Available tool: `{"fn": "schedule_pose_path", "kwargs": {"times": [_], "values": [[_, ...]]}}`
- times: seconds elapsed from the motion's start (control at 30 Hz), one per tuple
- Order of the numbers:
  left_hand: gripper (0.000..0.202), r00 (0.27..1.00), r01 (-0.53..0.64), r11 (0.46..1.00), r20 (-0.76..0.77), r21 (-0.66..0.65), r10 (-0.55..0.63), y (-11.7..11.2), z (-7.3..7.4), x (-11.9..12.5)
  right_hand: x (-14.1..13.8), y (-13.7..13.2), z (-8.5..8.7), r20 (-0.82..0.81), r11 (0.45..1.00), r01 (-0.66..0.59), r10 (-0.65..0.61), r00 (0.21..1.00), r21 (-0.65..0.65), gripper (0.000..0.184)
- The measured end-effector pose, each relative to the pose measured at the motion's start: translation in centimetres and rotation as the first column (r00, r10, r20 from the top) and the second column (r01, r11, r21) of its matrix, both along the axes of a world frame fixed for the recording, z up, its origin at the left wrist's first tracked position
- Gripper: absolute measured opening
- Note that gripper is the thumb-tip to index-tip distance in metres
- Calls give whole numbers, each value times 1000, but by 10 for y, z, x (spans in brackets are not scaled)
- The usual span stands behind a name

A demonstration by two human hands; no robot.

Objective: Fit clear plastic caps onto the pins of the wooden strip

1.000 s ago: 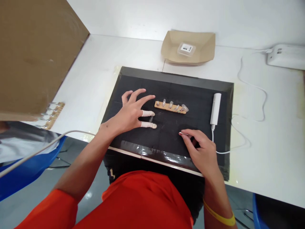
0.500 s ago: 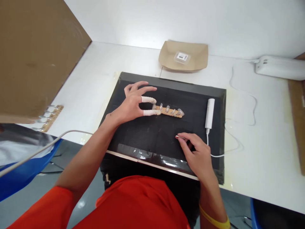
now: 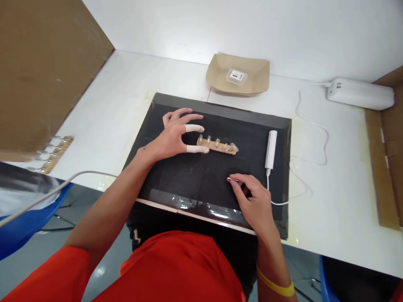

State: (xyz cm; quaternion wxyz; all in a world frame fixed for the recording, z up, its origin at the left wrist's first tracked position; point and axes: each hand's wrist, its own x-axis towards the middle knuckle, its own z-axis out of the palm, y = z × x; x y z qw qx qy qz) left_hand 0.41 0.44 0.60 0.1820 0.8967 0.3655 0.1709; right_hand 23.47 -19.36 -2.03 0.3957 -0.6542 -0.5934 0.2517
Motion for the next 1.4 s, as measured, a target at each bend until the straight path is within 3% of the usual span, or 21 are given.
{"fn": "schedule_pose_path", "kwargs": {"times": [0.23, 0.93, 1.4], "values": [[68, 1000, 12, 1000, -3, -15, -12, -4, 3, -5, 0, 0, 0, 1, 1000, 5, -5, 1000, -3, 14], [21, 996, 86, 992, 22, -92, -84, 9, 5, 1, -1, 1, 2, 0, 1000, 2, -2, 1000, 1, 14], [27, 996, 76, 986, 52, -151, -68, 1, 4, -1, 0, 1, 2, 8, 1000, 3, -3, 1000, 7, 14]]}}
